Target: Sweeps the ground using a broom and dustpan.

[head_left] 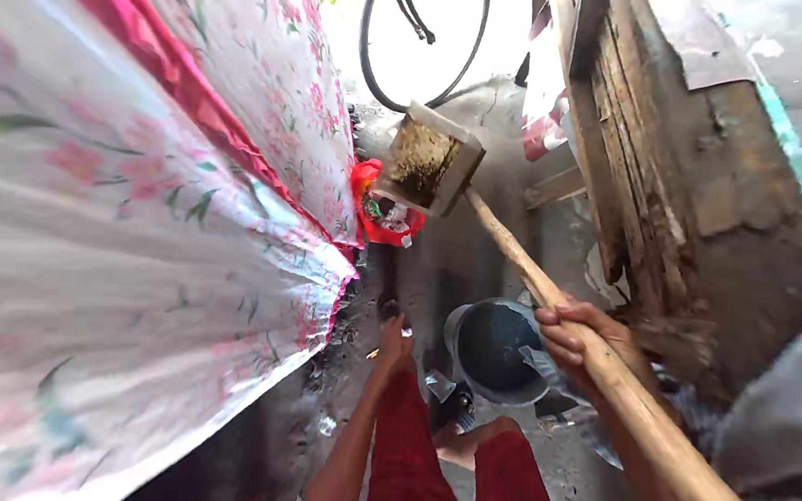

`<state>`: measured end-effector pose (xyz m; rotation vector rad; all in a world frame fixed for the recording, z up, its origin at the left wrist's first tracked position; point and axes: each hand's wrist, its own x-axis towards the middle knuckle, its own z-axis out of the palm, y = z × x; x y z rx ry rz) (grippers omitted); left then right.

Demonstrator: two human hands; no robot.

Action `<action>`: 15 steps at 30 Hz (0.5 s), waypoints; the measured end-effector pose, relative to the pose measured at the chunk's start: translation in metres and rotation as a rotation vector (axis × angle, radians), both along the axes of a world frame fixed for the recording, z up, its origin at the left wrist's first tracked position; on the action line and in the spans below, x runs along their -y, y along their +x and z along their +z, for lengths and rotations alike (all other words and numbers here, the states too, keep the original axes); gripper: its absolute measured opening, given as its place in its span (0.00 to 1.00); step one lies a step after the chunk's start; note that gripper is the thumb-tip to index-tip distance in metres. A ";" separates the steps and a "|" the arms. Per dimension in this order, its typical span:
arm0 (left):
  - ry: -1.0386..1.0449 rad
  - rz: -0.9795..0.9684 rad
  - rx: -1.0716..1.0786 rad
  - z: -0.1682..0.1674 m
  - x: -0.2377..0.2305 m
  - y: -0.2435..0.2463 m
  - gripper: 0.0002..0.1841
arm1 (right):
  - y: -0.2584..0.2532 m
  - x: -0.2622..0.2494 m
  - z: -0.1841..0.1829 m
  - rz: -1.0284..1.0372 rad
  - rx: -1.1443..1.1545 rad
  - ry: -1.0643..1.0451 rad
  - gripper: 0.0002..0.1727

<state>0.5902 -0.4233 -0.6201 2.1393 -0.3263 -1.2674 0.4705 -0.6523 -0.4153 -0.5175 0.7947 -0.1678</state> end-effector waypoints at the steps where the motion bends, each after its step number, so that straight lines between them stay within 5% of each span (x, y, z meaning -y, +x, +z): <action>1: -0.009 0.012 -0.005 0.012 -0.012 -0.022 0.32 | -0.009 -0.005 0.003 -0.006 -0.014 0.028 0.15; 6: -0.045 0.089 0.066 0.079 -0.049 -0.114 0.32 | -0.067 -0.035 0.019 0.014 -0.055 0.123 0.12; 10: -0.356 0.167 0.415 0.127 -0.053 -0.186 0.34 | -0.112 -0.057 0.030 -0.014 -0.034 0.255 0.16; 15: -0.798 0.112 0.750 0.263 -0.023 -0.249 0.33 | -0.130 -0.092 0.051 0.021 0.009 0.225 0.20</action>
